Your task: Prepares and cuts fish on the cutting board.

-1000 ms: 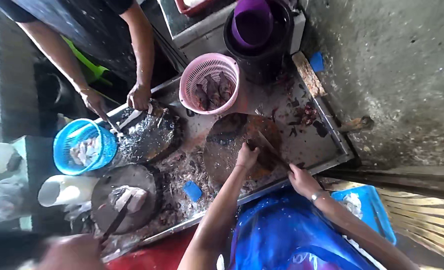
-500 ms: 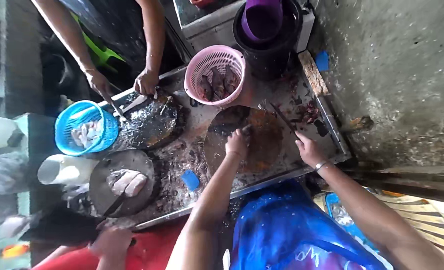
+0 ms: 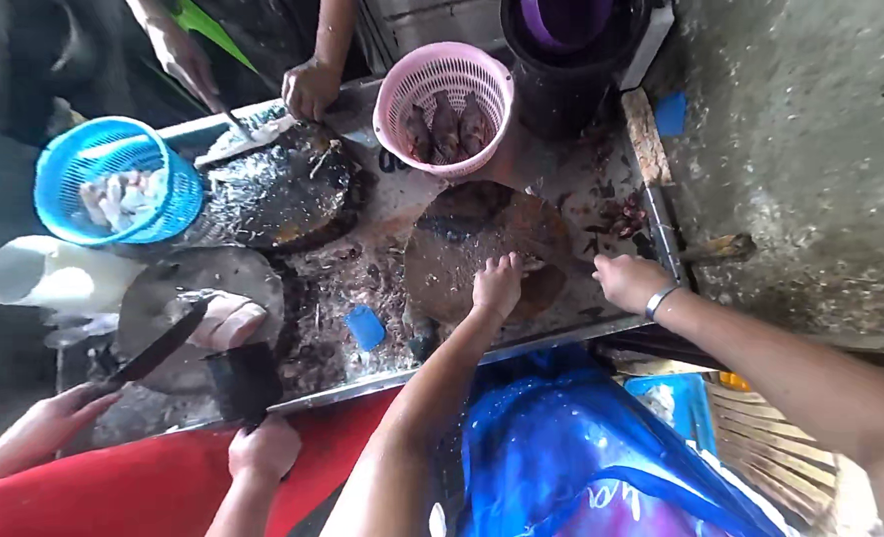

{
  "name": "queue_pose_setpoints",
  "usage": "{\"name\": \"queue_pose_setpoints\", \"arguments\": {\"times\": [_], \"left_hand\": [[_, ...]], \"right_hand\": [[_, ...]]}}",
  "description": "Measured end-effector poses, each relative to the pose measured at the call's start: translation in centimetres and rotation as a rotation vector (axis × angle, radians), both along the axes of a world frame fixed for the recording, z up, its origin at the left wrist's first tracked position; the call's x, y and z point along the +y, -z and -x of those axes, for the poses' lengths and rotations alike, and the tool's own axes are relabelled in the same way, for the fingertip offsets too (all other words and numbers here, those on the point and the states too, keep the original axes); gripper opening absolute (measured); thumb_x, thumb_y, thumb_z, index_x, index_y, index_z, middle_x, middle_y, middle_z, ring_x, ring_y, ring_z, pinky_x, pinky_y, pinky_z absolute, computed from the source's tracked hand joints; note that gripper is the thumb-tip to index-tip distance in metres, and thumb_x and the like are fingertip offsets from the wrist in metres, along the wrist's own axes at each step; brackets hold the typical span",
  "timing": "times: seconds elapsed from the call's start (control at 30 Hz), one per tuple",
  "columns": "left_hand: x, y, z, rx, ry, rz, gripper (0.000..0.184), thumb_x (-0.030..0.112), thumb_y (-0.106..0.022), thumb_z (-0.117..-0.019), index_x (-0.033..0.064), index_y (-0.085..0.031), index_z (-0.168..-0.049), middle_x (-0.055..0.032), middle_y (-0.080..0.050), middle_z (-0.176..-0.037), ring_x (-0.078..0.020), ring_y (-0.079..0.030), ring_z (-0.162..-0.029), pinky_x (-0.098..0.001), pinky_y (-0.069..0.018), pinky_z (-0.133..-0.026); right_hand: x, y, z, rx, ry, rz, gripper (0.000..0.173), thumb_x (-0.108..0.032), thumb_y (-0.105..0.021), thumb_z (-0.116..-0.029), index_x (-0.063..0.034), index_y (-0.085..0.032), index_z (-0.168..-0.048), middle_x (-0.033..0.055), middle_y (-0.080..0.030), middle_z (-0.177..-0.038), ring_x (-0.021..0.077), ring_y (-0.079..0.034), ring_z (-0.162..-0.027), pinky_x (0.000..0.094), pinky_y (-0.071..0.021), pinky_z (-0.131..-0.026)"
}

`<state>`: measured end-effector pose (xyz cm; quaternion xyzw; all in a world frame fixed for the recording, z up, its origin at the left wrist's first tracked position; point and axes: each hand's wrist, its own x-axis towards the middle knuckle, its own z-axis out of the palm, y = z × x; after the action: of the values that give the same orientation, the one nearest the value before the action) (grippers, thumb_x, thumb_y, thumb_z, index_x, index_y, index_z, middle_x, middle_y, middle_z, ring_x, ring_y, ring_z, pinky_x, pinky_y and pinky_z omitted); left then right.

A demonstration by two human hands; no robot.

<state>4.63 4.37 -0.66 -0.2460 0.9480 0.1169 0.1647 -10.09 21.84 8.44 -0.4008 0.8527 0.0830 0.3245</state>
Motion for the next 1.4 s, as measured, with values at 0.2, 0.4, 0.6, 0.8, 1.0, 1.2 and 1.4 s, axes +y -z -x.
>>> {"name": "queue_pose_setpoints", "arguments": {"times": [0.2, 0.4, 0.6, 0.8, 1.0, 1.2, 1.4], "left_hand": [[-0.6, -0.3, -0.3, 0.043, 0.058, -0.091, 0.038, 0.020, -0.048, -0.1078, 0.0069, -0.052, -0.143, -0.0201, -0.061, -0.135, -0.0451, -0.056, -0.129, -0.0620, -0.0496, -0.097], [-2.8, -0.9, 1.4, 0.050, -0.010, -0.271, 0.029, 0.024, -0.047, -0.1083, 0.0085, -0.060, -0.129, -0.0186, -0.068, -0.123, -0.0418, -0.065, -0.118, -0.0618, -0.0550, -0.090], [-3.2, -2.8, 3.1, -0.033, 0.040, -0.186, 0.037, 0.024, -0.049, -0.1064, 0.0121, -0.054, -0.141, -0.0191, -0.066, -0.128, -0.0446, -0.067, -0.109, -0.0644, -0.0547, -0.081], [-4.2, -3.4, 4.5, -0.092, 0.152, -0.122, 0.040, 0.017, -0.054, -0.1027, 0.0118, -0.050, -0.142, -0.0197, -0.068, -0.119, -0.0439, -0.069, -0.100, -0.0639, -0.0542, -0.077], [-4.7, -3.1, 4.8, -0.098, 0.316, -0.090, 0.041, 0.020, -0.056, -0.1029, 0.0146, -0.051, -0.143, -0.0173, -0.068, -0.120, -0.0415, -0.068, -0.103, -0.0626, -0.0522, -0.083], [-6.7, -3.1, 6.2, -0.135, 0.419, -0.164, 0.043, 0.023, -0.058, -0.1027, 0.0150, -0.053, -0.144, -0.0202, -0.069, -0.120, -0.0455, -0.067, -0.106, -0.0685, -0.0510, -0.085], [-9.0, -1.5, 8.3, -0.186, 0.458, -0.186, 0.072, 0.046, -0.075, -0.0900, 0.0148, -0.047, -0.149, -0.0235, -0.063, -0.131, -0.0498, -0.062, -0.115, -0.0715, -0.0505, -0.086]], "right_hand": [[-2.0, -2.1, 2.7, -0.346, 0.311, -0.201, 0.035, -0.037, -0.044, -0.1117, -0.0054, -0.056, -0.121, 0.0150, -0.056, -0.076, 0.0240, -0.055, -0.053, 0.0398, -0.0507, -0.050], [-0.8, 7.6, -5.5, -0.375, 0.709, 0.244, 0.041, -0.033, -0.043, -0.1119, -0.0016, -0.052, -0.137, 0.0210, -0.065, -0.095, 0.0318, -0.067, -0.076, 0.0511, -0.0582, -0.073], [1.6, 3.6, -0.3, -0.231, 0.524, 0.116, 0.050, -0.049, -0.040, -0.1104, -0.0030, -0.057, -0.122, 0.0195, -0.060, -0.084, 0.0307, -0.060, -0.063, 0.0495, -0.0536, -0.060], [3.2, -1.3, 2.5, 0.103, -0.001, -0.099, 0.035, -0.040, -0.050, -0.1080, -0.0091, -0.066, -0.107, 0.0173, -0.071, -0.086, 0.0391, -0.072, -0.084, 0.0608, -0.0577, -0.072], [-1.5, -7.7, 3.0, 0.254, -0.361, -0.387, 0.035, -0.042, -0.044, -0.1097, -0.0149, -0.063, -0.120, 0.0169, -0.072, -0.091, 0.0414, -0.072, -0.090, 0.0591, -0.0572, -0.075], [-7.6, -9.3, 0.0, 0.342, -0.342, -0.418, 0.026, -0.028, -0.051, -0.1084, -0.0094, -0.067, -0.116, 0.0204, -0.071, -0.094, 0.0449, -0.070, -0.093, 0.0626, -0.0541, -0.074], [-9.6, -9.4, -1.3, 0.272, -0.083, -0.516, 0.039, -0.040, -0.047, -0.1092, -0.0085, -0.069, -0.118, 0.0216, -0.071, -0.109, 0.0453, -0.068, -0.106, 0.0668, -0.0535, -0.080]]}}
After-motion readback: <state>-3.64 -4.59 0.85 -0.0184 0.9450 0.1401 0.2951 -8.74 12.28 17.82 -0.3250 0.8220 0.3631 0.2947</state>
